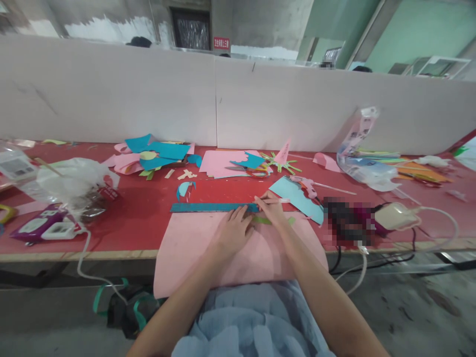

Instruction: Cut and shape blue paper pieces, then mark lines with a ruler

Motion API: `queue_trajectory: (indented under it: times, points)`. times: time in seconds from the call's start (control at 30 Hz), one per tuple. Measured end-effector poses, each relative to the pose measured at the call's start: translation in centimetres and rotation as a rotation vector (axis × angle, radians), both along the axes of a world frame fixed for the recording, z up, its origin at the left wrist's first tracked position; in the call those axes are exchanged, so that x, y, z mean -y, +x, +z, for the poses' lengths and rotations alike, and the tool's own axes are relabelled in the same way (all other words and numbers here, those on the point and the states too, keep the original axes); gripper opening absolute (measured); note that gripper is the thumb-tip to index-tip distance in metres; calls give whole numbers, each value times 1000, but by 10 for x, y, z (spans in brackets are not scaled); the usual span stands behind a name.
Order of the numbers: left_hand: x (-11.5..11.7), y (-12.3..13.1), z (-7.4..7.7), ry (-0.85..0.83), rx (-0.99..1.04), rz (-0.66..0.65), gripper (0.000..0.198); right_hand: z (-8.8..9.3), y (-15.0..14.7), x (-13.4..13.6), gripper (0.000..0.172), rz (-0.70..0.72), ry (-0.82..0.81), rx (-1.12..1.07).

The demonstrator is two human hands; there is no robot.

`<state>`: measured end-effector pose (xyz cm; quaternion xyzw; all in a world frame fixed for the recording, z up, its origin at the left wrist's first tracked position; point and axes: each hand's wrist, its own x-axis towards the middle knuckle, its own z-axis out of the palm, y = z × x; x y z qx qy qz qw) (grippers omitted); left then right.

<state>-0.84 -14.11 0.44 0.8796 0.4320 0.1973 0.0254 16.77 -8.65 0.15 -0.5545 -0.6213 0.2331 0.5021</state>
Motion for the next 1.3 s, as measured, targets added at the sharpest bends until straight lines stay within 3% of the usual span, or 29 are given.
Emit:
queue_trajectory:
  times: [0.33, 0.8, 1.3]
  points:
    - [-2, 1, -5, 8, -36, -9, 35, 0, -1, -1, 37, 31, -23, -99]
    - [-3, 1, -6, 16, -17, -15, 35, 5, 0, 1, 36, 7, -53, 49]
    - [-2, 0, -3, 4, -26, -16, 36, 3, 2, 1, 32, 24, -31, 21]
